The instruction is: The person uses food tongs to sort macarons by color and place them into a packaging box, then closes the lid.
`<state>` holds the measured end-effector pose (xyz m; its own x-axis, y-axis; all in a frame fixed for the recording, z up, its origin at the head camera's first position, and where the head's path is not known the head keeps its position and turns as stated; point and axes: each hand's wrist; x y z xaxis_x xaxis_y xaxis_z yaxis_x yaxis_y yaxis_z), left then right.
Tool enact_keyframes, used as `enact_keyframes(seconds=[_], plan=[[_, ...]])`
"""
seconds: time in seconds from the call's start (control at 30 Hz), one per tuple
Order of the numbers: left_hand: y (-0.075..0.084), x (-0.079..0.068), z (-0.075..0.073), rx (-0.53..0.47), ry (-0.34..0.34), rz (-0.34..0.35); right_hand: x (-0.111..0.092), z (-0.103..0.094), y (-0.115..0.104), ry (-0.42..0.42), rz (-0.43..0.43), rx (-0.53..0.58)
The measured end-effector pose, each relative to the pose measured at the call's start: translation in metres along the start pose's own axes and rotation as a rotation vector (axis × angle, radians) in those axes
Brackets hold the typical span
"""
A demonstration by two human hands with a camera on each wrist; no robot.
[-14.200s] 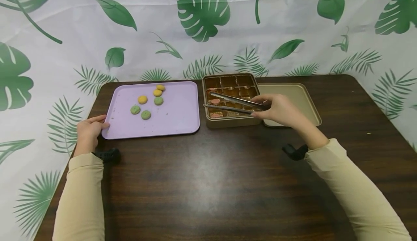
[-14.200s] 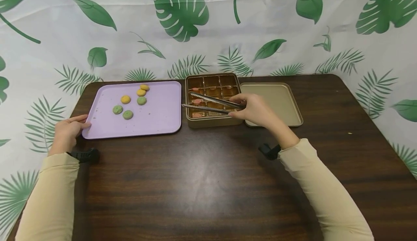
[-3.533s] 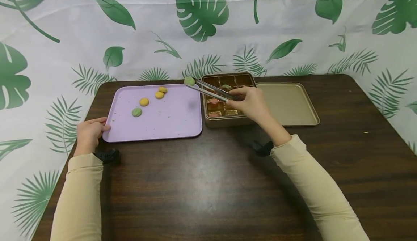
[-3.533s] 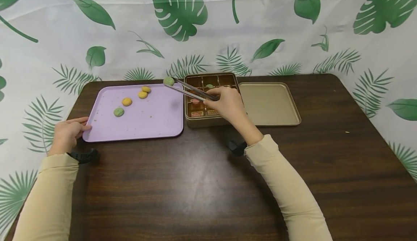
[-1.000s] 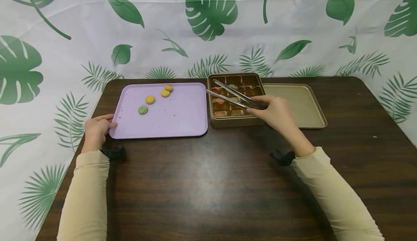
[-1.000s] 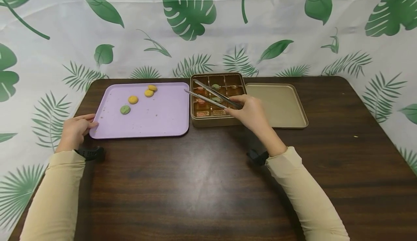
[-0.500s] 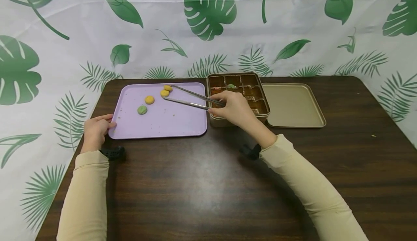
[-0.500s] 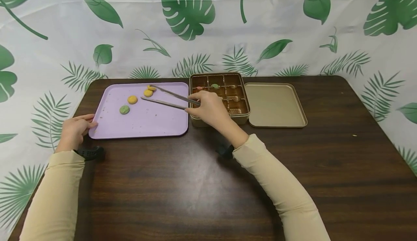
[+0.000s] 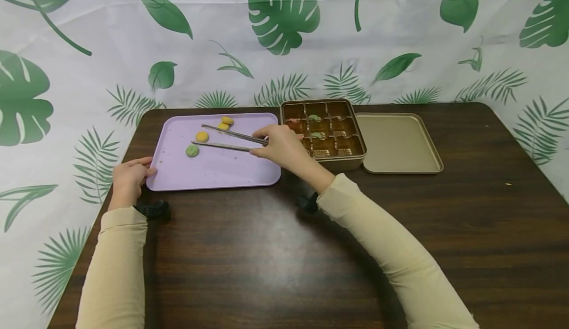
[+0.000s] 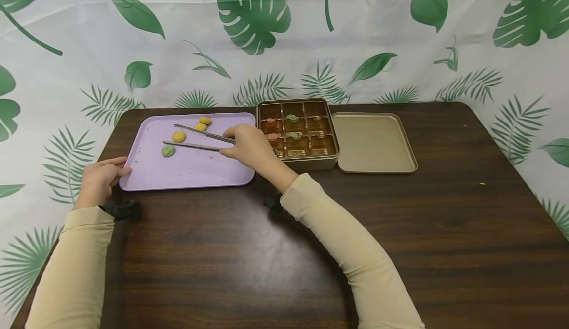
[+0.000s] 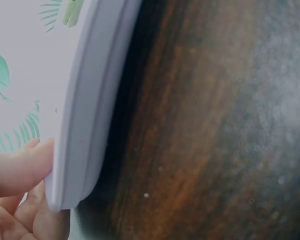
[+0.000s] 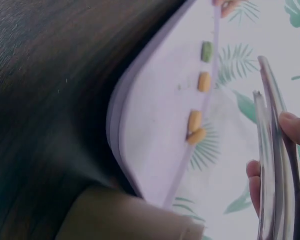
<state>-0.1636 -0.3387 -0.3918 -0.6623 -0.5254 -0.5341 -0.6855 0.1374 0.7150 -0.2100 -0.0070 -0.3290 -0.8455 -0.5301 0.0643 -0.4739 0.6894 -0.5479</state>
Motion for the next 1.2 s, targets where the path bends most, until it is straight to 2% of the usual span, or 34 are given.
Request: enact_keyframes(seconds=[0.23, 0.4, 0.53, 0.83, 1.2], plan=[[-0.001, 0.001, -0.001, 0.028, 0.007, 0.012, 0.012, 0.016, -0.006, -0.05, -0.039, -0.059], [0.0, 0.001, 0.0, 0.009, 0.014, 0.0, 0.017, 0.027, -0.008, -0.077, -0.046, -0.076], [0.0, 0.001, 0.002, -0.009, 0.021, -0.007, 0.019, 0.034, -0.008, -0.088, -0.033, -0.093], [0.001, -0.002, 0.003, 0.018, 0.025, 0.004, 0.027, 0.049, -0.01, -0.087, -0.008, -0.136], [0.002, -0.001, 0.001, 0.012, 0.014, -0.014, 0.031, 0.056, -0.013, -0.083, 0.04, -0.14]])
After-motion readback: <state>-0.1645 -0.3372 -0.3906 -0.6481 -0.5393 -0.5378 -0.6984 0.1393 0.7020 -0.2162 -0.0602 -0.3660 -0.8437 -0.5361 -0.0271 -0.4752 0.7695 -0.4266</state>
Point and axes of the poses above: each hand's wrist, its own x-axis towards the middle knuckle, its own z-axis out of the palm, y = z × x, and after that the axes turned 3 degrees about -z, right-handed
